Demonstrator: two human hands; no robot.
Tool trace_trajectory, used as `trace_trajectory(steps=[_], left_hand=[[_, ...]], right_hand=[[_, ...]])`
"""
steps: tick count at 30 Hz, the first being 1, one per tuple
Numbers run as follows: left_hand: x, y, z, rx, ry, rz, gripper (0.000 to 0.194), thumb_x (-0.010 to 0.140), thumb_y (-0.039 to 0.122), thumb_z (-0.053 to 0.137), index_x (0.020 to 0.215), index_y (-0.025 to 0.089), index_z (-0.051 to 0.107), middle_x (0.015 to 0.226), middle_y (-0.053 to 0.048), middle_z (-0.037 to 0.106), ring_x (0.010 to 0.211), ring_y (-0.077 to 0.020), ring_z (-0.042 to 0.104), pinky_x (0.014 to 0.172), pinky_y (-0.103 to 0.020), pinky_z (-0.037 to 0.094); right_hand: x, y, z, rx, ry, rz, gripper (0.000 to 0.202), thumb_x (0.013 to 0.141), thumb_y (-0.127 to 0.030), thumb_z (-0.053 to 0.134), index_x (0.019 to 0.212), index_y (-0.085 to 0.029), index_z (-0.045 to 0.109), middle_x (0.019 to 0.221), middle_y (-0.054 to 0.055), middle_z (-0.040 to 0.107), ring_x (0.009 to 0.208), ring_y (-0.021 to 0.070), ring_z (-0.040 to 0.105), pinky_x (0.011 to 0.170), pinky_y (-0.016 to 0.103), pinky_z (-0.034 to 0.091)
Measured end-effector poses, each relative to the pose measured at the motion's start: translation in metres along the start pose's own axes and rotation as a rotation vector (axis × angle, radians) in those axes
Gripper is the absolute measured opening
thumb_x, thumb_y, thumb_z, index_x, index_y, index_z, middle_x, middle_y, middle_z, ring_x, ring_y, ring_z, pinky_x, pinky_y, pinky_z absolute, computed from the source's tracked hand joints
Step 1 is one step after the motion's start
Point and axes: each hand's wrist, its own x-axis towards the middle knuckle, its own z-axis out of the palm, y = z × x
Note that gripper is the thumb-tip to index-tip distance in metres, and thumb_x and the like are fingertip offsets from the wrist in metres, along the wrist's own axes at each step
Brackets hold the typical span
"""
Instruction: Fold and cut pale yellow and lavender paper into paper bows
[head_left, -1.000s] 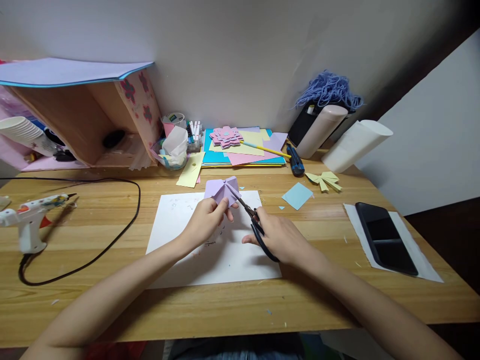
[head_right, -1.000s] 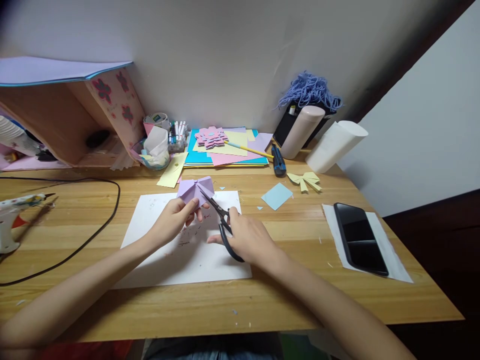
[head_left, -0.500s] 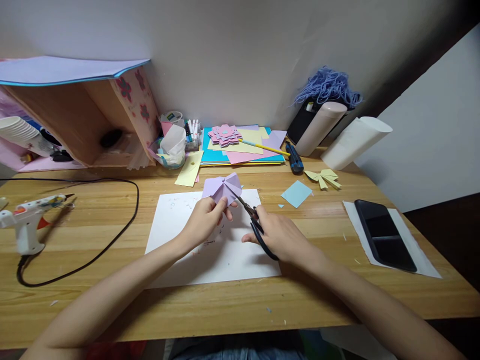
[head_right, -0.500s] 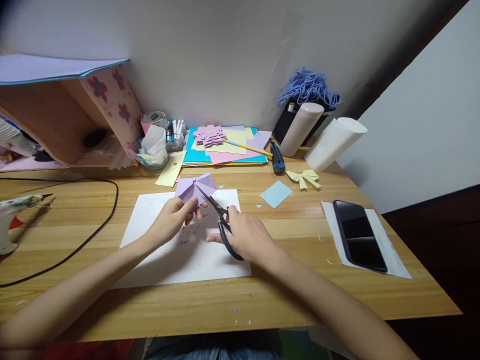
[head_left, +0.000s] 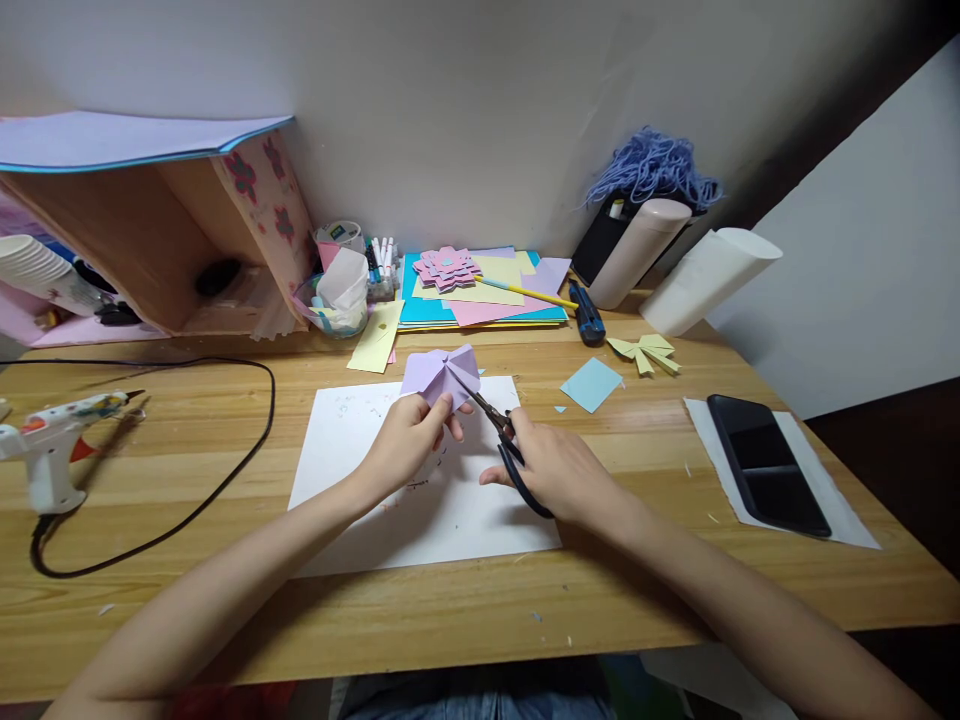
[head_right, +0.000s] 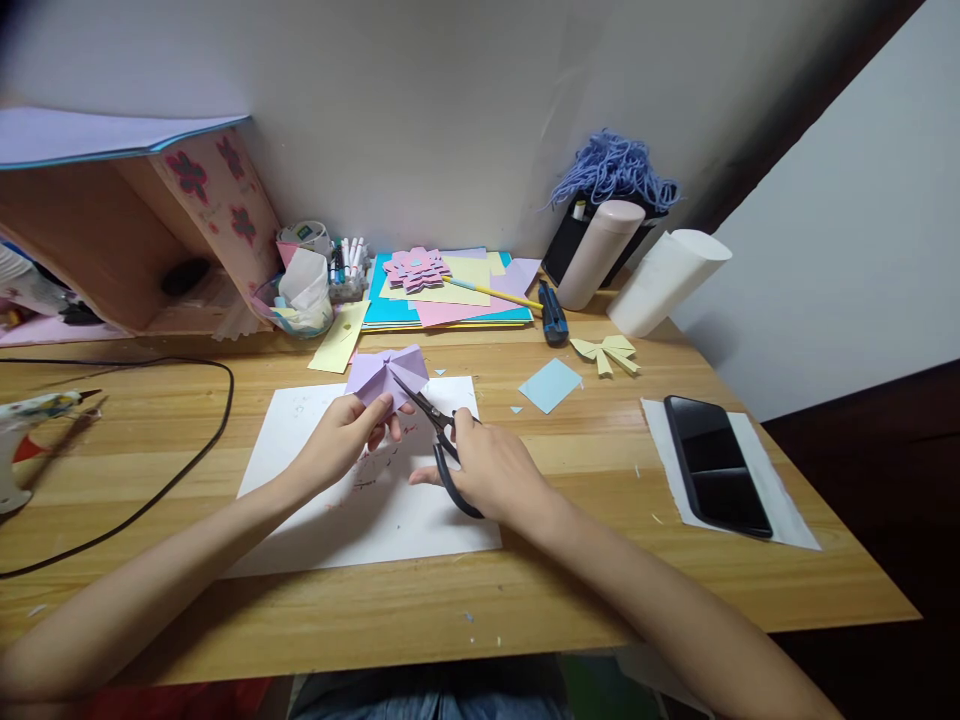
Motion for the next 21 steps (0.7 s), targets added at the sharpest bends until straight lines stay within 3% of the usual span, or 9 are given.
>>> trace_trajectory(steps=[21], left_hand=[[-0.0008,0.0024,0.0005,0.005,-0.015,0.005,0.047,0.086,0.045,0.037,0.088,0.010,0.068,0.057,-0.002,0.060,0.044,-0.0094,0.041,0.049,-0.022,0.035]], right_hand=[[0.0015,-0.0004,0.0068,-0.030,0.060,-0.009,0.058,0.075,-0.071,0.043,0.092,-0.016,0.043,0.086,0.014,0.065,0.078,0.0307,0.065,0.057,0.030,0.038]])
